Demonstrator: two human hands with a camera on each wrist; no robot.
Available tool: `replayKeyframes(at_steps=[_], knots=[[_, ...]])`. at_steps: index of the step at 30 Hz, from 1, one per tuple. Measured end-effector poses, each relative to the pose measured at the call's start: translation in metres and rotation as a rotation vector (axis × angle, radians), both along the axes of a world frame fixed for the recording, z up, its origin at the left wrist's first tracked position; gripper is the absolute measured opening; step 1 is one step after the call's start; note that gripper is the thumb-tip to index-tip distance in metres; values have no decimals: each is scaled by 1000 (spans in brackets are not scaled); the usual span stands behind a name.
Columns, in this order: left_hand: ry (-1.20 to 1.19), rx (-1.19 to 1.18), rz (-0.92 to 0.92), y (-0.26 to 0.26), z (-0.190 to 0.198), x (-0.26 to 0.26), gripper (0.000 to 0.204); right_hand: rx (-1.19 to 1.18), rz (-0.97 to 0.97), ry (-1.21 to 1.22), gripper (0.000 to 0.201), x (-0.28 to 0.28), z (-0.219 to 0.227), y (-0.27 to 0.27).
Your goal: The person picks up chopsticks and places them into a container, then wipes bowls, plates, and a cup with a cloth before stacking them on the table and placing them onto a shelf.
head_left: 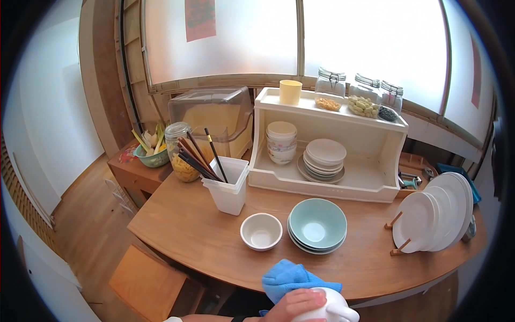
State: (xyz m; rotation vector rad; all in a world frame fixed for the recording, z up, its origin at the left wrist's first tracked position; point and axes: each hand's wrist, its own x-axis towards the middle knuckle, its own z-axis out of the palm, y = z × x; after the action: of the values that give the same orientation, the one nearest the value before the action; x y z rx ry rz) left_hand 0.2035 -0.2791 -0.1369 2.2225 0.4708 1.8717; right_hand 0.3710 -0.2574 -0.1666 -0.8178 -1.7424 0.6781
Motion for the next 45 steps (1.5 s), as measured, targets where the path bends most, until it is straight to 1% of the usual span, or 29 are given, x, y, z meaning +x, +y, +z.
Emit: replayKeyframes(at_steps=[2,3,4,6,7,8,10,11,12,14,17,21,23,24,26,27,29,32,34,35,36,37,38,39,40,42,43,44,45], knots=[[108,59,-33,1,-2,-5,48,-28,32,47,59,-6,-1,1],[128,57,-20,3,-4,-2,57,-44,46,75,58,-10,-1,0],[134,60,-19,3,-3,-4,57,-53,56,104,58,-13,-1,0],[79,-14,-39,0,1,-5,68,-69,70,153,57,-17,0,2],[127,-93,-73,-5,6,-13,71,-78,74,175,57,-18,0,2],[125,-93,-78,-3,7,-15,71,-90,78,195,57,-18,0,3],[121,-47,-174,2,6,-18,62,-116,92,239,56,-20,0,3],[164,-72,-173,-1,7,-21,53,-130,98,263,56,-22,-1,2],[161,-72,-175,-1,6,-20,53,-142,106,284,55,-22,-1,2],[70,-30,-216,3,3,-20,46,-160,123,323,55,-23,1,2],[-32,-67,-215,0,-9,-21,43,-193,154,395,54,-28,2,0],[45,18,-139,-2,-21,-21,46,-244,200,493,52,-37,4,-5],[82,16,-133,-2,-24,-24,58,-264,221,537,52,-39,7,-5],[80,19,-134,-3,-20,-25,58,-273,230,557,51,-39,8,-5],[49,-41,-263,-7,-11,-26,74,-290,246,596,51,-38,11,-5],[48,-40,-263,-6,-11,-25,74,-301,255,617,51,-39,13,-5],[19,-82,-218,-5,-12,-25,84,-326,276,662,50,-40,14,-5],[84,-165,-141,-2,-10,-34,88,-364,296,732,49,-40,20,-8],[72,-234,-142,-4,-13,-40,88,-389,315,775,49,-42,25,-12],[47,-310,-120,-7,-17,-41,87,-275,330,536,44,-40,33,-8],[22,-386,-99,-10,-22,-42,86,-274,330,536,44,-37,28,-6],[8,-452,-110,-11,-26,-43,87,-345,310,462,43,-34,18,-4],[8,-451,-110,-9,-28,-44,87,-416,290,388,43,-30,6,-1],[-29,-469,-152,-8,-28,-43,89,-415,297,288,47,-25,-3,1],[-65,-486,-195,-6,-28,-43,92,-416,303,285,47,-19,-9,2],[-52,-494,-209,-1,-28,-43,93,-465,258,124,49,-14,-5,1],[-34,-505,-230,0,-29,-43,95,-471,276,121,49,-12,-3,-1],[-36,-512,-206,0,-31,-42,95,-466,204,121,50,-11,0,-5],[-84,-634,-264,1,-34,-43,95,-461,145,123,51,-11,3,-6]])
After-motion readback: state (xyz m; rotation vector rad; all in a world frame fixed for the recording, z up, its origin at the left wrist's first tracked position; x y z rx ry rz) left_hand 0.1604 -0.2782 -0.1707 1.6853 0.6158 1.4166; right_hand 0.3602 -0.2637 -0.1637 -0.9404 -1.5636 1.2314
